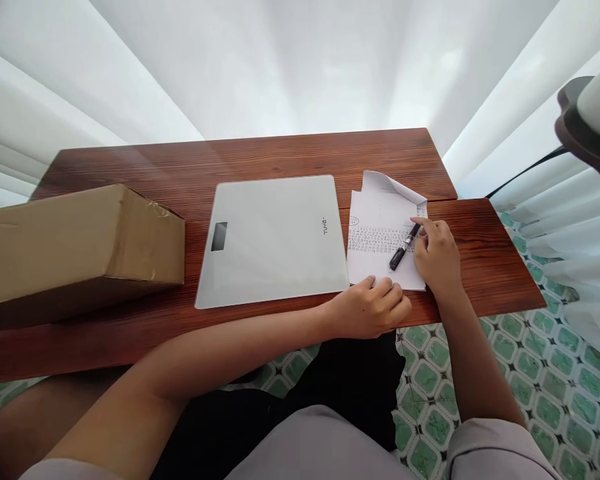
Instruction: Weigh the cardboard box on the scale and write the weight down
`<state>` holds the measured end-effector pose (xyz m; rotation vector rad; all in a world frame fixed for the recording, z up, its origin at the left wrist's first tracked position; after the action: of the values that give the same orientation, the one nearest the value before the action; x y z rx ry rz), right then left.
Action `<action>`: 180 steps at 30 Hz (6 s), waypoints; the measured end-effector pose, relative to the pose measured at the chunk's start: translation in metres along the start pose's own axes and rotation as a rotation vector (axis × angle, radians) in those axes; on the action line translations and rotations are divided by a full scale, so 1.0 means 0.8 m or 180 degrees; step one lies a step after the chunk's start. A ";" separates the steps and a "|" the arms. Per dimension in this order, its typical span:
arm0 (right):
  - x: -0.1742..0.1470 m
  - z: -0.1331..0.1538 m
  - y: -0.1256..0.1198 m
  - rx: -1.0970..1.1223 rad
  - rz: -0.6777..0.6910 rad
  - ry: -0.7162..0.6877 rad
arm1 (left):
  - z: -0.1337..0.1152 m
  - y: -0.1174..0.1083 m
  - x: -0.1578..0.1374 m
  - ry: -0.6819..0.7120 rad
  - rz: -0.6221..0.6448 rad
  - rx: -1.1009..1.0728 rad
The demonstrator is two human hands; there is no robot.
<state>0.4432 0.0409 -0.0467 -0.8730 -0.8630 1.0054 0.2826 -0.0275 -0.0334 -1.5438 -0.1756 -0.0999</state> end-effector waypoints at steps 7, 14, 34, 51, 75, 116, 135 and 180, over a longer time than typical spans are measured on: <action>-0.003 0.013 -0.016 0.0204 -0.0222 -0.0286 | -0.013 -0.009 0.000 0.0365 0.0008 0.0178; -0.004 0.017 -0.022 0.0131 -0.0442 -0.0566 | -0.030 -0.044 -0.034 0.0962 -0.0118 0.0341; 0.014 0.079 -0.074 -0.0008 -0.0684 -0.0452 | 0.077 -0.213 -0.293 -0.1495 -0.1534 0.1836; -0.005 0.452 -0.034 0.0686 -0.0378 -0.2560 | 0.124 -0.299 -0.468 -0.3163 -0.2218 0.1763; 0.007 0.549 0.083 0.0478 0.1775 -0.1947 | 0.191 -0.261 -0.585 -0.5303 -0.1458 0.0299; -0.022 0.551 0.113 -0.0371 0.2448 -0.2025 | 0.216 -0.209 -0.594 -0.6083 0.0013 -0.0683; -0.025 0.551 0.117 -0.0161 0.2361 -0.2038 | 0.219 -0.214 -0.585 -0.6093 0.0153 -0.0617; -0.003 0.475 0.041 0.0493 0.1693 -0.1624 | 0.193 -0.260 -0.514 -0.5226 -0.1100 -0.0353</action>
<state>0.0905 0.1241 0.0721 -0.7352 -0.9790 1.7882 -0.1660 0.1022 0.1019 -1.3304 -1.7275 0.9301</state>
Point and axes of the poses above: each hand's wrist, its own x-axis towards the middle knuckle, its own y-axis out of the palm, z = x × y, the point moved 9 cm from there along x, towards the middle knuckle, and after that the axes turned 11 degrees about z, right-handed, at the moved point
